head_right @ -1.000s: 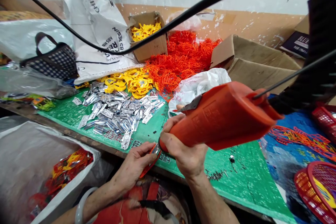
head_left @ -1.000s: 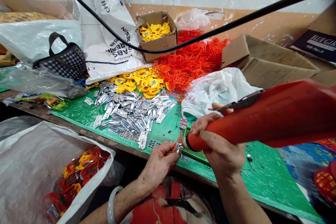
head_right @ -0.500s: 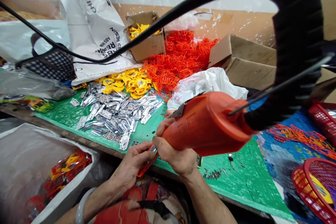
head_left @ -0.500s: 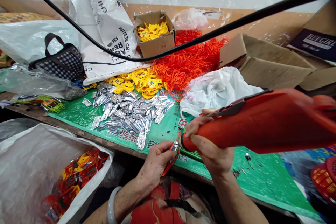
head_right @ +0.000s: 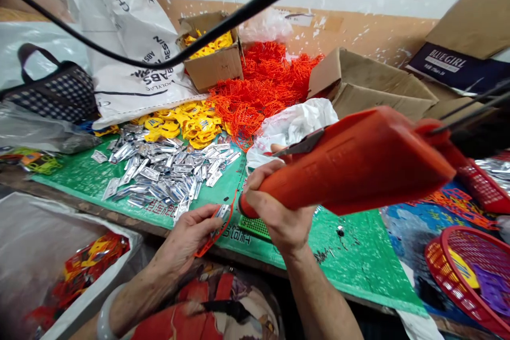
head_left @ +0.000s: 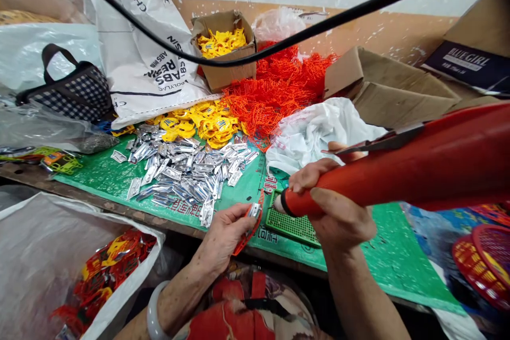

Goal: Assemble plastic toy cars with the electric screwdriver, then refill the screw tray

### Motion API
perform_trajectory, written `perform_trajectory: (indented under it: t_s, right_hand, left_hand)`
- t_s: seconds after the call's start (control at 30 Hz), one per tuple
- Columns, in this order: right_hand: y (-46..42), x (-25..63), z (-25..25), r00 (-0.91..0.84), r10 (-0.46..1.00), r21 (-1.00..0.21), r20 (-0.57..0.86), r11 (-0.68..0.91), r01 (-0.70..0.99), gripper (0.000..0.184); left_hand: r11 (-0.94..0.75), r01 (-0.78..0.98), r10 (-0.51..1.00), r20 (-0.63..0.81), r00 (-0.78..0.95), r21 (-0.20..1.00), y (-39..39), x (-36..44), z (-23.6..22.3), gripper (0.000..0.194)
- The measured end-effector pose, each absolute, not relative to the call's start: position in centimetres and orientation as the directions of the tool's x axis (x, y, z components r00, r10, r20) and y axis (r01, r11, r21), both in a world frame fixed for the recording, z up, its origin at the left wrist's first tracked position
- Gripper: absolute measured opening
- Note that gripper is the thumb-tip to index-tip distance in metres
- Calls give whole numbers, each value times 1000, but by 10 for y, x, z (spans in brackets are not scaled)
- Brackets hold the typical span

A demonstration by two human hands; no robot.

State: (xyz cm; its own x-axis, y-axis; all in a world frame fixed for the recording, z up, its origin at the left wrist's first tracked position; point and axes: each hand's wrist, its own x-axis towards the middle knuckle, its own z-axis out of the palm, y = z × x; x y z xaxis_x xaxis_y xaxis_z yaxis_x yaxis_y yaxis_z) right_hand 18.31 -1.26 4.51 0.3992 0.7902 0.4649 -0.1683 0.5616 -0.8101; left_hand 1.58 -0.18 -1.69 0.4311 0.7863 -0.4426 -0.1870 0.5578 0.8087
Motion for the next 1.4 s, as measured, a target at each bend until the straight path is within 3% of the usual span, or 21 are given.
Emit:
perform_trajectory:
  t_s: [0.13, 0.3, 0.6, 0.93, 1.4]
  right_hand:
    - [-2, 198, 39, 545, 716, -824, 436, 561, -77, 24]
    - [12, 210, 14, 600, 671, -858, 437, 510, 54, 16]
    - [20, 203, 2, 611, 698, -895, 373, 445, 39, 16]
    - [24, 199, 0, 624, 688, -887, 370, 461, 18, 13]
    - [24, 198, -5, 605, 714, -912, 352, 407, 51, 13]
  left_hand:
    - [518, -73, 805, -457, 379, 852, 3, 11, -25, 33]
    - [475, -22, 819, -433, 377, 880, 5, 7, -30, 40]
    - [437, 9, 850, -417, 321, 899, 8, 4, -20, 34]
    - [441, 55, 819, -426, 385, 896, 8, 3, -17, 37]
    - [273, 287, 834, -374, 405, 918, 20, 1, -17, 30]
